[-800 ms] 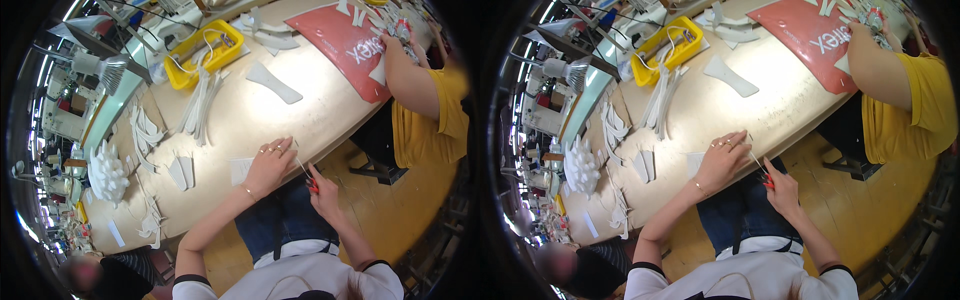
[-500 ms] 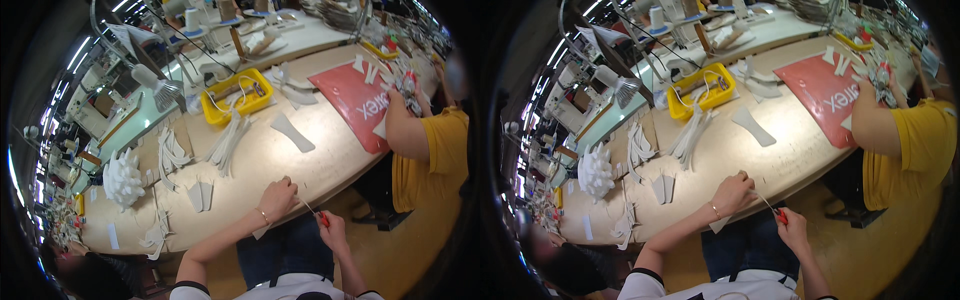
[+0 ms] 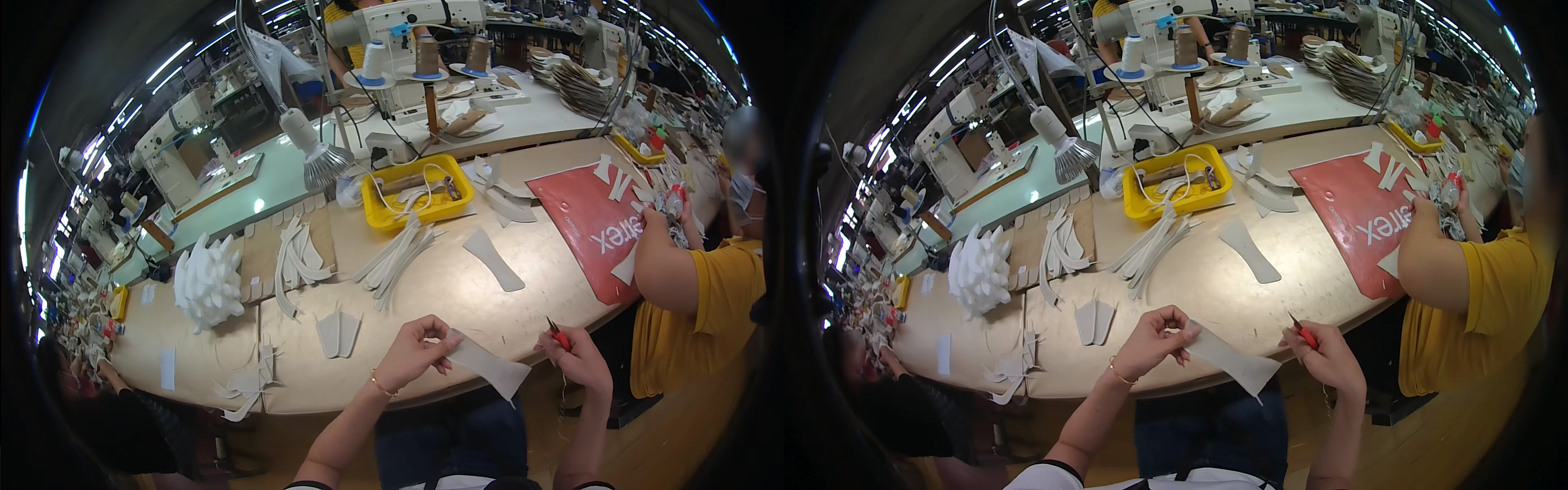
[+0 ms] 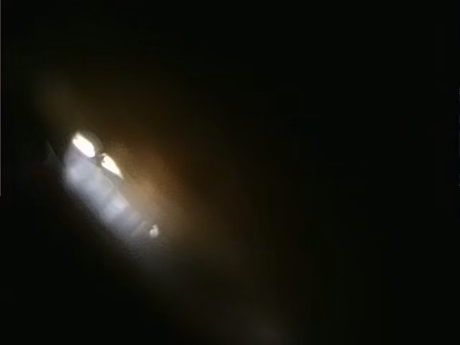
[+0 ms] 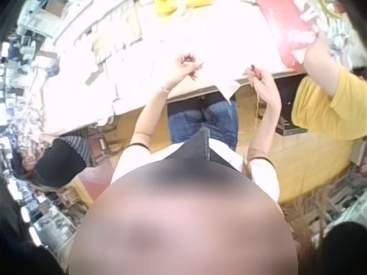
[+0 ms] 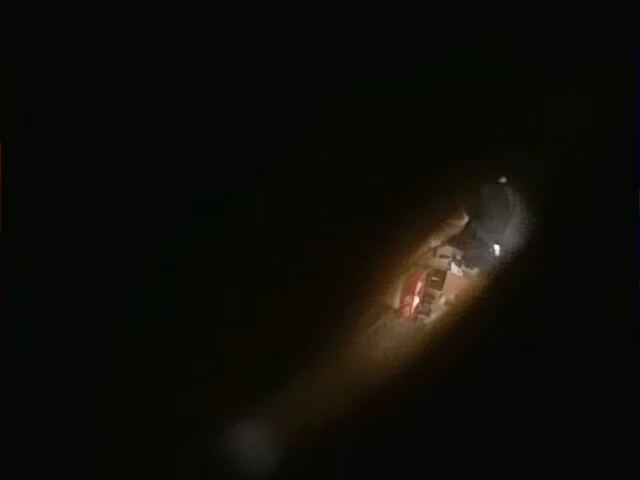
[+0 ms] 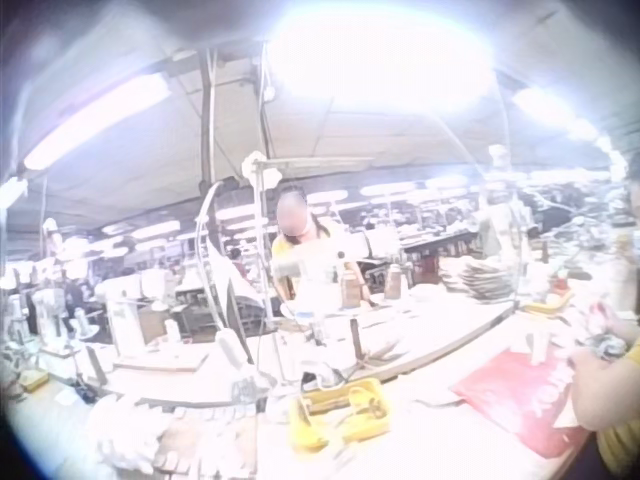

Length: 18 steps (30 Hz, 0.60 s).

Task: The person uses red-handled scissors to trim white foam pieces on a workbench. They repeatedly pick up foam strips, cut along edges, and set the trimmed pieces aside. A coworker in a yellow shirt works nearby on similar materials.

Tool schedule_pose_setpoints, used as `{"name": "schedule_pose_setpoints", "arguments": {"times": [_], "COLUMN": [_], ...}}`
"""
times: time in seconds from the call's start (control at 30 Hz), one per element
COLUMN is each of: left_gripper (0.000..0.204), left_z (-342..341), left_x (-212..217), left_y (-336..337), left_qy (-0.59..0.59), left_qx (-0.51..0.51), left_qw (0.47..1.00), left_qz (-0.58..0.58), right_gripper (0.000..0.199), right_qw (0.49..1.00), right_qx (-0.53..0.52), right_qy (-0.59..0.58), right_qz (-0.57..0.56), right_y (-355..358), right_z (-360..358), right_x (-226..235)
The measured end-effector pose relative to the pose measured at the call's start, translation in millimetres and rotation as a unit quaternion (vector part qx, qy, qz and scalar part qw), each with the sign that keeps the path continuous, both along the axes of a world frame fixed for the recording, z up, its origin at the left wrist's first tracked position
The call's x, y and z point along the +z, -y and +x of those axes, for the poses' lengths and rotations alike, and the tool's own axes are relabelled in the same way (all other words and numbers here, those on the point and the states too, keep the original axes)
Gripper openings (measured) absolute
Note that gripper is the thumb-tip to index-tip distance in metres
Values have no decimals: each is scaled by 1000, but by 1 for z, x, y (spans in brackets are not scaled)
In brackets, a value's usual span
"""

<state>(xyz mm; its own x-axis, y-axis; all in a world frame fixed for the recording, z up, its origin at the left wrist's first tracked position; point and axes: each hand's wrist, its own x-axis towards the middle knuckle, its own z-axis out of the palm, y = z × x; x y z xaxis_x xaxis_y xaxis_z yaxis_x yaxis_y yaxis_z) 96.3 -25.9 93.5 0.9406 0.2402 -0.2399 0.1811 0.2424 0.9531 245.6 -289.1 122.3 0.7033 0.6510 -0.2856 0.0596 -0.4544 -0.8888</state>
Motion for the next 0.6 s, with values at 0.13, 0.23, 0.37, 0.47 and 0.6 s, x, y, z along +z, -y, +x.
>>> {"name": "schedule_pose_setpoints", "arguments": {"times": [0.13,0.23,0.37,0.47,0.6], "left_gripper": [29,29,31,32,34], "left_z": [-10,-21,-32,-35,-39], "left_x": [-46,-70,-81,-86,-94], "left_y": [-5,1,11,13,17], "left_qy": [-35,-19,16,30,36], "left_qx": [148,197,193,179,193], "left_qw": [944,814,784,774,780], "left_qz": [292,545,590,607,594], "right_gripper": [29,31,18,17,18], "right_qw": [981,963,970,948,971], "right_qx": [52,91,61,42,45], "right_qy": [177,207,202,274,198], "right_qz": [-69,-147,-123,-153,-126], "right_y": [-37,-52,-58,-54,-53], "right_z": [10,4,-6,-7,-7], "right_x": [-34,-54,-56,-48,-43]}}
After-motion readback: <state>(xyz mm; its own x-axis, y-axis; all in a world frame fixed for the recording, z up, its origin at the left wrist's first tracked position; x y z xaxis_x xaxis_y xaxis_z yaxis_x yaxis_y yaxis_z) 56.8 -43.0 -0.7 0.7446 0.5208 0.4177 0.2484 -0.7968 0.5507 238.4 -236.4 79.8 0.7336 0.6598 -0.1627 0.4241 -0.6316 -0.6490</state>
